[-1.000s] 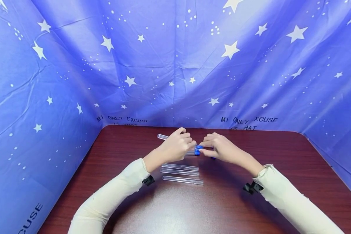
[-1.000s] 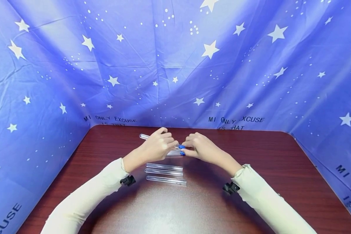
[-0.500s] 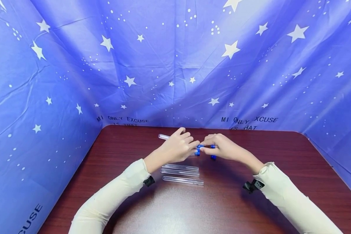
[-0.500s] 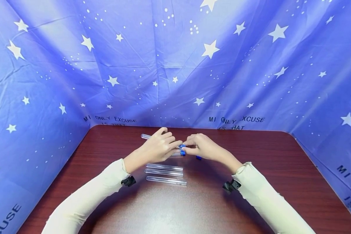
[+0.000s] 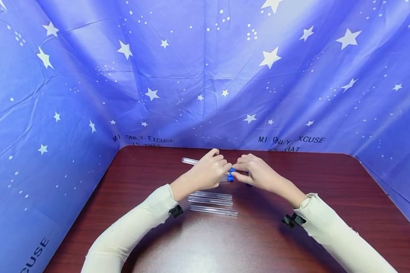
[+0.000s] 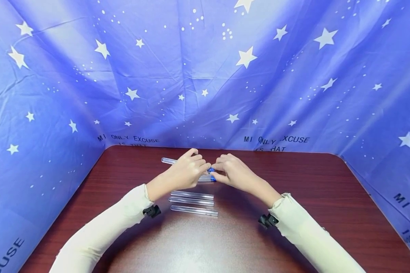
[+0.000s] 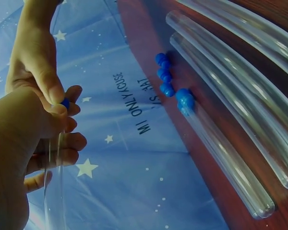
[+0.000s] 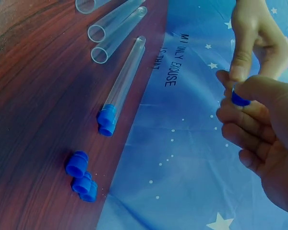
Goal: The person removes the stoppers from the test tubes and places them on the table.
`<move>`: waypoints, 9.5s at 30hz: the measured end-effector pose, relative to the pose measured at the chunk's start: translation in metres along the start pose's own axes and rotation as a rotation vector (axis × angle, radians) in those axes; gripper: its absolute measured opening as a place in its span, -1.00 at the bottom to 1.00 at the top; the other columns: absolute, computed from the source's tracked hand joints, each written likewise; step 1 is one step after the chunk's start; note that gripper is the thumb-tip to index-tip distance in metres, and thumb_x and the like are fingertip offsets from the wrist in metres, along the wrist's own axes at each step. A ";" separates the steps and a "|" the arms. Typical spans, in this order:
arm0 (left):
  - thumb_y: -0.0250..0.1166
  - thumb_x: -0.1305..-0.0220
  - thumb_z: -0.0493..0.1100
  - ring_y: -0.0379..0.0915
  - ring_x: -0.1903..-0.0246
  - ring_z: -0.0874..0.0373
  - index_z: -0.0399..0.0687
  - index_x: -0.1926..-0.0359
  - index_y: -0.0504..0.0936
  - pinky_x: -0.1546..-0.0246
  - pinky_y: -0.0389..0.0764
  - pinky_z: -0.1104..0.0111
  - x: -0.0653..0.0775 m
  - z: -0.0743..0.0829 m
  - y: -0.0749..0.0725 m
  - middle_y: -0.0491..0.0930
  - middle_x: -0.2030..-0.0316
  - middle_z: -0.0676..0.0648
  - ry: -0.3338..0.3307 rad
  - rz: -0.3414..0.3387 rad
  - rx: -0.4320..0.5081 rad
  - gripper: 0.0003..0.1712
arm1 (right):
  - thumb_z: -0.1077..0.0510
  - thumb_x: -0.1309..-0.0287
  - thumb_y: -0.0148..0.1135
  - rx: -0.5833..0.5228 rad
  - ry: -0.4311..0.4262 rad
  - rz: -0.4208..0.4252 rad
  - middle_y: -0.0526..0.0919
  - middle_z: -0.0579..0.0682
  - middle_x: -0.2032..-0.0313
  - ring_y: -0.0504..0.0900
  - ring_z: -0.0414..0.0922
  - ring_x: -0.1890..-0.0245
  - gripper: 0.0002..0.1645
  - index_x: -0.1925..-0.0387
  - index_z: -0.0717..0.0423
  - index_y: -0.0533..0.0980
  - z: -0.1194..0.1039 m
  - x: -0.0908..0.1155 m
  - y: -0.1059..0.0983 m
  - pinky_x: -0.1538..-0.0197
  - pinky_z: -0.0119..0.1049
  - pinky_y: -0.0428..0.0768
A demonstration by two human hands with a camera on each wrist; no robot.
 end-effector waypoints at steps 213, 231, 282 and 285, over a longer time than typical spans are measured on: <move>0.50 -0.09 0.09 0.61 0.32 0.21 0.00 0.25 0.71 0.03 0.50 0.33 -0.007 -0.021 -0.015 0.76 0.36 0.11 -0.036 -0.097 0.228 -0.67 | 0.11 -0.04 0.54 0.062 0.121 -0.020 0.54 -0.17 0.50 0.38 -0.23 0.44 -0.82 0.37 0.02 0.65 -0.001 -0.006 -0.013 0.18 -0.24 0.36; 0.43 -0.17 0.09 0.61 0.34 0.23 0.09 0.30 0.69 0.10 0.46 0.34 -0.006 -0.009 -0.001 0.73 0.41 0.17 0.022 -0.163 0.164 -0.77 | 0.04 0.06 0.55 0.117 0.028 0.012 0.45 -0.20 0.54 0.36 -0.24 0.46 -0.77 0.40 0.03 0.64 -0.002 0.005 -0.006 0.18 -0.25 0.37; 0.40 -0.28 0.07 0.67 0.26 0.30 0.07 0.27 0.64 0.18 0.48 0.28 -0.001 -0.001 0.045 0.70 0.32 0.16 0.015 -0.439 0.310 -0.78 | 0.07 -0.04 0.44 0.073 0.250 -0.472 0.39 -0.30 0.66 0.31 -0.38 0.64 -0.74 0.50 -0.03 0.46 0.031 0.043 0.032 0.48 -0.37 0.36; 0.40 -0.27 0.07 0.66 0.28 0.31 0.07 0.29 0.63 0.19 0.46 0.30 -0.003 0.000 0.048 0.71 0.33 0.18 0.013 -0.457 0.328 -0.78 | 0.07 -0.05 0.45 0.068 0.292 -0.503 0.38 -0.30 0.67 0.29 -0.37 0.64 -0.72 0.50 -0.04 0.45 0.034 0.048 0.036 0.49 -0.38 0.36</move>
Point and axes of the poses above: each hand's wrist, its own x-axis away from the middle knuckle, its own y-axis out of the palm, z = x × y, the point moved 6 cm from there along -x, towards the middle knuckle
